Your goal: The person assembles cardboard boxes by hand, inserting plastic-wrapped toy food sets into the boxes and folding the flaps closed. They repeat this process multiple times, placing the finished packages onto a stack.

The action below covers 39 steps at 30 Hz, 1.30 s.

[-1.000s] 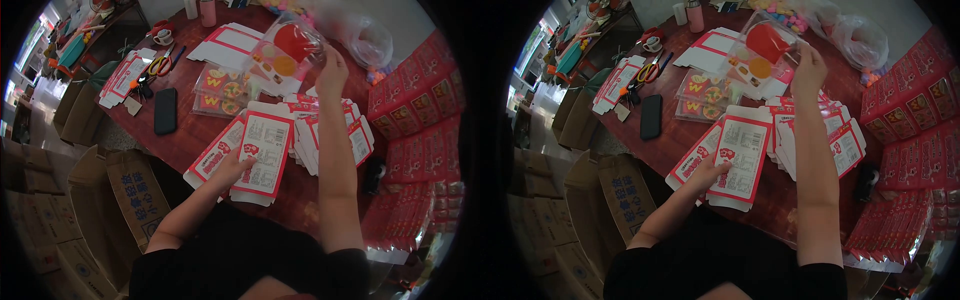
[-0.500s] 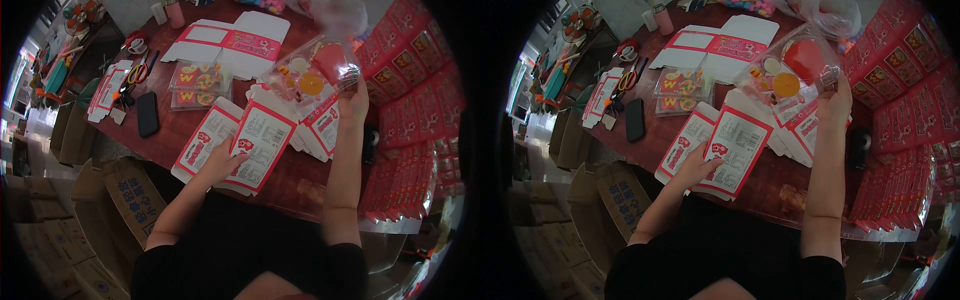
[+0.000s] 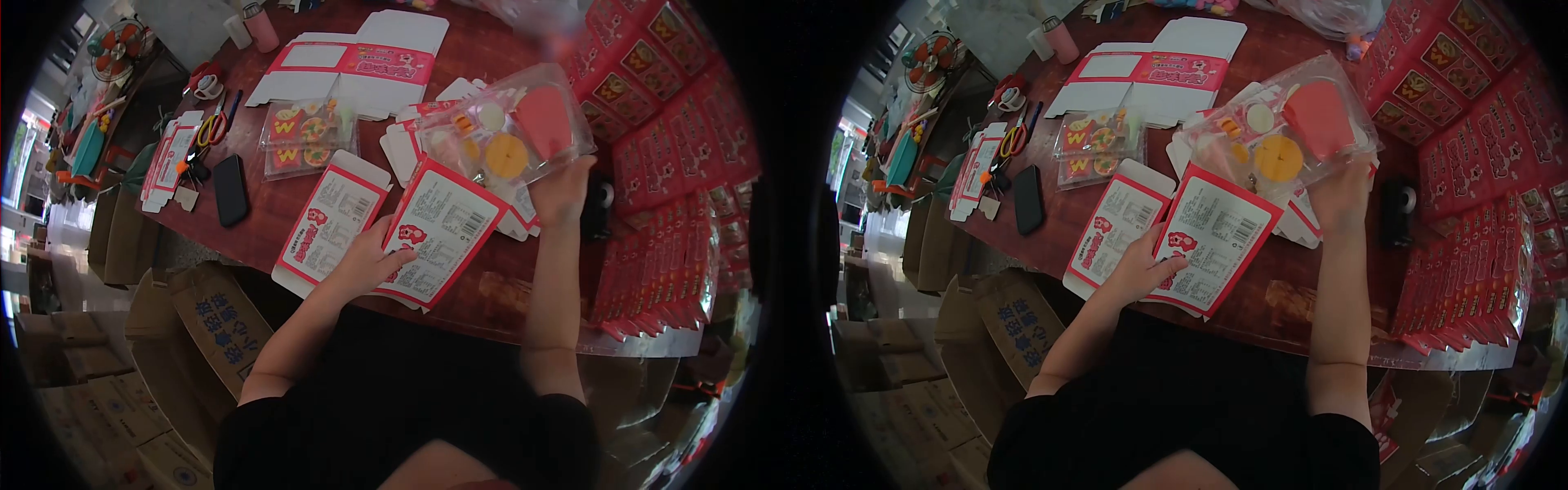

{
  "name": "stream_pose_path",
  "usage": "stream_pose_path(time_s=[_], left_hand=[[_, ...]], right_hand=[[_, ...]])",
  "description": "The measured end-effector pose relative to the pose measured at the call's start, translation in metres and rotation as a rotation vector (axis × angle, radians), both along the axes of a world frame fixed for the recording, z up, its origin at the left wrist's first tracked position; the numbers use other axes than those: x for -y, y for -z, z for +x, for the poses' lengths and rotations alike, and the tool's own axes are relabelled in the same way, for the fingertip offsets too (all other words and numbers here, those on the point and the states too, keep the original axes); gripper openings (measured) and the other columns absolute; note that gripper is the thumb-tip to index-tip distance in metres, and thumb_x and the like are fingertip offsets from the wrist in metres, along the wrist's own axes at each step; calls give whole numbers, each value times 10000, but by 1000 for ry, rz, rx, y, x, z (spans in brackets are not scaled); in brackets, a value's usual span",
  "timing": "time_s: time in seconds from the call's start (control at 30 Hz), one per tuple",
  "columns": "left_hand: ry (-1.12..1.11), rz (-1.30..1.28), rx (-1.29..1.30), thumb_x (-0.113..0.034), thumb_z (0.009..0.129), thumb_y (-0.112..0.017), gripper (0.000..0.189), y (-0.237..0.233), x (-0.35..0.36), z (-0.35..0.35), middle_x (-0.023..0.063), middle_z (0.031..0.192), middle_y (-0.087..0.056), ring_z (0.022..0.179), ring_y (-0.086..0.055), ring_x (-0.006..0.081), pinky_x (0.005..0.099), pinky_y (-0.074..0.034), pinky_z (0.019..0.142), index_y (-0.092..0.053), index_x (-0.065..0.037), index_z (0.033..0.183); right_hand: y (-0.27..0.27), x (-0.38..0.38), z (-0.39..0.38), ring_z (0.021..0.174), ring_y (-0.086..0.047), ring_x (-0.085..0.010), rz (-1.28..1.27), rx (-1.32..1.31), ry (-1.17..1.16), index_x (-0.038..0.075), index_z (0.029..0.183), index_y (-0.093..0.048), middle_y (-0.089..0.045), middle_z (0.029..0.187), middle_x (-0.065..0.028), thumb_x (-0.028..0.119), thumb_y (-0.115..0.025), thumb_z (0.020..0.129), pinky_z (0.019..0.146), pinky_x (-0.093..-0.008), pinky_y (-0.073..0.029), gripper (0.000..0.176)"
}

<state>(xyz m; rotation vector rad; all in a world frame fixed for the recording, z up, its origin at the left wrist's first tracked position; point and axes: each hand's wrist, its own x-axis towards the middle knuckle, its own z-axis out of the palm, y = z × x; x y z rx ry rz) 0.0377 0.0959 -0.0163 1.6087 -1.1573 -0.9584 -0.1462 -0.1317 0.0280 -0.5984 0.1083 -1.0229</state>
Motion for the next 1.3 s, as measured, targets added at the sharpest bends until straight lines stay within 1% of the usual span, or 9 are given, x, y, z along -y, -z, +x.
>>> stream_pose_path(time_s=[0.13, 0.47, 0.57, 0.63, 0.8, 0.97, 1.07, 1.17, 1.3], left_hand=[[-5, -29, -56, -217, 826, -648, 494, -1, 0, -2, 154, 1016, -618, 966, -598, 221, 320, -458, 829, -448, 28, 1206], [58, 114, -93, -240, 832, -648, 512, -11, 1, 1, 132, 1057, -601, 995, -568, 180, 311, -445, 862, -446, 35, 1214], [83, 112, -48, -247, 817, -663, 543, -5, -2, 1, 149, 1076, -594, 1014, -567, 200, 317, -443, 869, -438, 36, 1222], [113, 143, -84, -264, 809, -671, 570, -10, -3, 3, 151, 1087, -589, 1022, -563, 202, 320, -441, 873, -432, 37, 1230], [80, 88, -99, -281, 796, -686, 603, -9, -8, 8, 148, 1099, -582, 1023, -558, 201, 320, -436, 883, -427, 34, 1241], [23, 118, -83, -243, 790, -692, 587, 6, -12, 22, 143, 1099, -580, 1013, -558, 202, 317, -440, 878, -435, 34, 1240], [-84, 152, -77, -216, 793, -682, 574, -4, -19, 40, 139, 1095, -581, 1002, -560, 190, 312, -439, 875, -433, 42, 1242], [-233, 108, -103, -139, 779, -668, 599, -6, -24, 75, 149, 1074, -592, 956, -576, 180, 305, -442, 870, -388, 41, 1277], [-447, 86, 763, -144, 717, -728, 726, -16, -16, 78, 211, 1284, -420, 1205, -410, 312, 378, -368, 984, -338, 16, 1308]], right_hand=[[23, 12, -8, 949, -601, -189, -227, -448, 217, 10, 1158, -498, -597, 1080, -99, -124, -639, 721, 822, -288, -491, 478], [20, 31, -32, 1023, -557, -172, -583, -837, 96, 22, 1205, -467, -566, 1128, -83, -55, -680, 713, 859, -298, -460, 542], [-2, 24, -33, 1105, -496, -165, -667, -789, 155, 25, 1332, -342, -513, 1191, -88, 64, -635, 803, 915, -313, -424, 606], [-25, 20, -24, 1070, -515, -164, -459, -381, 222, 35, 1341, -333, -527, 1169, -82, 131, -558, 873, 911, -297, -418, 527], [1, 15, -13, 970, -545, -153, -624, -807, 80, 42, 1072, -603, -524, 1174, -48, 198, -563, 888, 899, -261, -422, 244], [38, -23, -5, 1343, -198, -284, -1096, -1057, -223, 68, 1134, -595, -313, 1401, -145, 327, -609, 852, 1070, -434, -216, 383], [32, -7, -9, 1313, -263, -298, -1022, -1033, 10, 78, 1168, -574, -348, 1378, -144, 328, -623, 834, 1057, -425, -251, 420], [61, 51, -32, 1290, -305, -307, -909, -1417, 465, 86, 1258, -496, -374, 1368, -146, 389, -664, 775, 1043, -422, -278, 595], [70, 99, -47, 1252, -376, -296, -987, -1916, 489, 56, 1353, -343, -408, 1351, -151, 485, -771, 591, 1006, -439, -318, 973]])
